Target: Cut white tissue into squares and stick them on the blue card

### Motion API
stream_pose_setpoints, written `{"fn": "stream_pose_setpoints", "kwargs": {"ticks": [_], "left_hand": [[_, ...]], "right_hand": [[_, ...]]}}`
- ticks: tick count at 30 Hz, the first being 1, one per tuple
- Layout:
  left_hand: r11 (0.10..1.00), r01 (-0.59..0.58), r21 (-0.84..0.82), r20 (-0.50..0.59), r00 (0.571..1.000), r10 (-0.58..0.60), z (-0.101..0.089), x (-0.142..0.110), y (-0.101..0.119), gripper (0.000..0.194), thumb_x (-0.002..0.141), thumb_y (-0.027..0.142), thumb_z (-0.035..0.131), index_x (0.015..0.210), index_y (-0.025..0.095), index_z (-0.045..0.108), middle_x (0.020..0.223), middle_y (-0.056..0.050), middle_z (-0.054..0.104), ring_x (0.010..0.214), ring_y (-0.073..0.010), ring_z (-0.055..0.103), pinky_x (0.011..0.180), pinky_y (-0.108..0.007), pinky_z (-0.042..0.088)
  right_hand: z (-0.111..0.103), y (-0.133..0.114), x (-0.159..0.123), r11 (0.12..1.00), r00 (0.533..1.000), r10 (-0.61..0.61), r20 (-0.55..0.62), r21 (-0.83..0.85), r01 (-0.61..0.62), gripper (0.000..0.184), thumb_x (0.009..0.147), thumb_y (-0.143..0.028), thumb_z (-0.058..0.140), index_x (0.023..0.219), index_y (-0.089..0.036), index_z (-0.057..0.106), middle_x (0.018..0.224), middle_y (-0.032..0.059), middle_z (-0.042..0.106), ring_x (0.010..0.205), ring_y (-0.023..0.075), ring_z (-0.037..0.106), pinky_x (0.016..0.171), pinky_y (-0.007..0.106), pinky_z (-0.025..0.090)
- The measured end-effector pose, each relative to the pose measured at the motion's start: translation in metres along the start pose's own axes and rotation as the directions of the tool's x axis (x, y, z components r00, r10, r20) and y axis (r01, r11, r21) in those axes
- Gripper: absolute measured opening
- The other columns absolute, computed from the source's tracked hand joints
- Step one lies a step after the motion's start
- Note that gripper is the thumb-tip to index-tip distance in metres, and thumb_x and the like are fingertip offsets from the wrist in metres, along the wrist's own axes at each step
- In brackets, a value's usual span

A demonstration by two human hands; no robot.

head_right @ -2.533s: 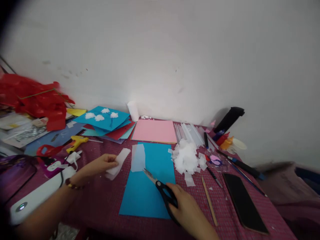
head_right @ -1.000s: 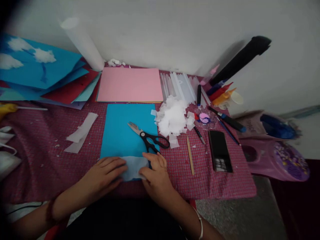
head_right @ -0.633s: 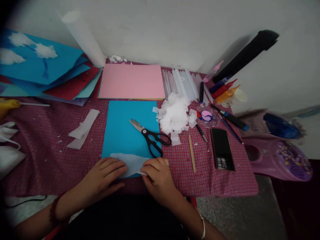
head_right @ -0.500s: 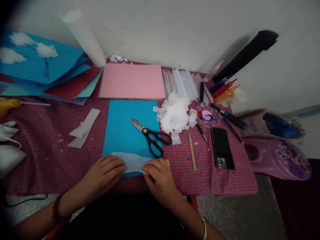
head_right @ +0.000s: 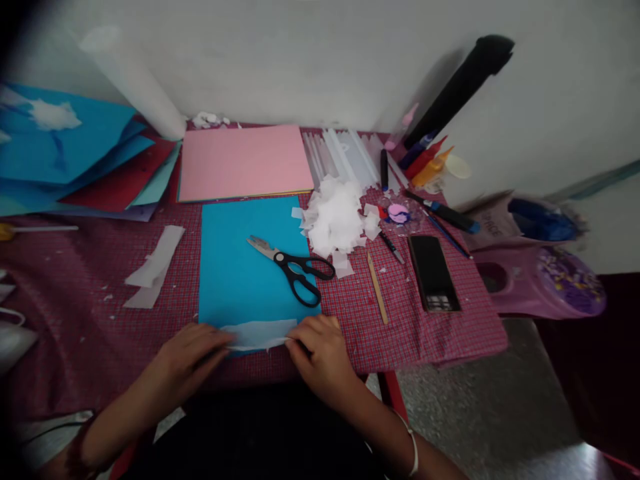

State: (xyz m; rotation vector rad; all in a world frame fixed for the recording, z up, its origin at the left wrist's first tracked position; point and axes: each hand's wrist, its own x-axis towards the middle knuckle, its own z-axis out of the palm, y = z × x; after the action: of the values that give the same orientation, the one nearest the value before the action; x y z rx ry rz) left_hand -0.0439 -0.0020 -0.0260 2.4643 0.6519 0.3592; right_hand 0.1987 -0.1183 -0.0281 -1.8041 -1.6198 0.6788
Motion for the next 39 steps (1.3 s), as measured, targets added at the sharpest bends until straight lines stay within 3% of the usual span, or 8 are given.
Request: {"fn": "stream_pose_setpoints", "kwargs": {"ticks": [4, 7, 11, 16, 25, 29, 36, 39], "left_hand": [[0.998, 0.056, 0.022, -0.001, 0.998, -0.056, -0.006, -0.006, -0.008, 0.023, 0.085, 0.031, 0.062, 0.106, 0.022, 0.06, 0.092, -0.003, 0.068, 0.086, -0.0195, 0.062, 0.078, -0.032, 0.048], [0.989, 0.147, -0.012, 0.039, 0.988, -0.146, -0.01, -0.01, -0.009, 0.011, 0.089, 0.029, 0.054, 0.088, 0.022, 0.063, 0.082, -0.001, 0.066, 0.079, -0.0169, 0.061, 0.074, -0.029, 0.048], [0.957, 0.289, -0.022, 0.065, 0.956, -0.287, -0.009, -0.013, -0.007, 0.024, 0.093, 0.03, 0.046, 0.076, 0.021, 0.06, 0.075, 0.0, 0.061, 0.073, -0.015, 0.06, 0.069, -0.027, 0.047], [0.916, 0.394, 0.079, 0.082, 0.913, -0.4, -0.007, -0.009, -0.008, 0.028, 0.092, 0.035, 0.046, 0.07, 0.02, 0.056, 0.073, 0.0, 0.06, 0.071, -0.0156, 0.059, 0.066, -0.028, 0.046], [0.924, 0.369, 0.099, 0.101, 0.92, -0.378, -0.01, -0.006, -0.008, 0.022, 0.088, 0.035, 0.052, 0.071, 0.021, 0.055, 0.073, 0.0, 0.061, 0.07, -0.0161, 0.06, 0.065, -0.027, 0.046], [0.935, 0.349, 0.059, 0.101, 0.93, -0.354, -0.011, -0.006, -0.008, 0.028, 0.091, 0.037, 0.044, 0.071, 0.021, 0.055, 0.072, 0.0, 0.061, 0.07, -0.0163, 0.06, 0.063, -0.026, 0.046], [0.926, 0.351, 0.14, 0.104, 0.925, -0.366, -0.01, -0.004, -0.006, 0.028, 0.09, 0.034, 0.043, 0.067, 0.021, 0.051, 0.07, 0.0, 0.059, 0.071, -0.0173, 0.059, 0.063, -0.028, 0.044], [0.92, 0.363, 0.149, 0.124, 0.916, -0.382, -0.01, -0.004, -0.007, 0.027, 0.089, 0.034, 0.045, 0.067, 0.02, 0.051, 0.072, -0.001, 0.06, 0.073, -0.0187, 0.061, 0.063, -0.029, 0.044]], "right_hand": [[0.003, -0.002, 0.003, 0.997, 0.999, 0.048, -0.01, -0.054, -0.048, 0.012, 0.087, -0.019, 0.057, 0.076, -0.02, 0.063, 0.073, 0.0001, 0.064, 0.074, 0.0181, 0.056, 0.071, 0.034, 0.033], [0.005, -0.003, 0.006, 0.991, 0.997, 0.081, -0.016, -0.104, -0.082, 0.014, 0.086, -0.019, 0.058, 0.073, -0.02, 0.061, 0.071, -0.0003, 0.063, 0.072, 0.0183, 0.055, 0.07, 0.034, 0.032], [0.004, -0.005, 0.009, 0.985, 0.994, 0.111, 0.003, -0.133, -0.109, 0.013, 0.084, -0.017, 0.061, 0.072, -0.02, 0.06, 0.071, -0.001, 0.064, 0.072, 0.0182, 0.056, 0.069, 0.033, 0.032], [0.004, -0.005, 0.011, 0.979, 0.992, 0.125, 0.032, -0.165, -0.118, 0.011, 0.083, -0.015, 0.061, 0.073, -0.021, 0.06, 0.073, -0.0008, 0.066, 0.071, 0.0188, 0.057, 0.07, 0.034, 0.033], [0.0, -0.01, 0.014, 0.977, 0.989, 0.143, 0.047, -0.167, -0.134, 0.009, 0.083, -0.016, 0.061, 0.075, -0.022, 0.06, 0.073, -0.001, 0.067, 0.072, 0.0193, 0.058, 0.071, 0.034, 0.036], [-0.002, -0.01, 0.015, 0.978, 0.988, 0.144, 0.061, -0.163, -0.133, 0.01, 0.086, -0.017, 0.057, 0.077, -0.022, 0.06, 0.076, -0.0005, 0.068, 0.073, 0.0189, 0.059, 0.071, 0.034, 0.036], [-0.001, -0.007, 0.019, 0.959, 0.987, 0.142, 0.069, -0.256, -0.12, 0.015, 0.082, -0.015, 0.059, 0.068, -0.02, 0.057, 0.067, -0.0017, 0.063, 0.067, 0.0169, 0.058, 0.068, 0.032, 0.036], [-0.003, -0.008, 0.023, 0.946, 0.983, 0.162, 0.091, -0.299, -0.129, 0.007, 0.08, -0.016, 0.06, 0.075, -0.02, 0.06, 0.065, -0.0019, 0.062, 0.064, 0.0165, 0.058, 0.065, 0.031, 0.037]]}}
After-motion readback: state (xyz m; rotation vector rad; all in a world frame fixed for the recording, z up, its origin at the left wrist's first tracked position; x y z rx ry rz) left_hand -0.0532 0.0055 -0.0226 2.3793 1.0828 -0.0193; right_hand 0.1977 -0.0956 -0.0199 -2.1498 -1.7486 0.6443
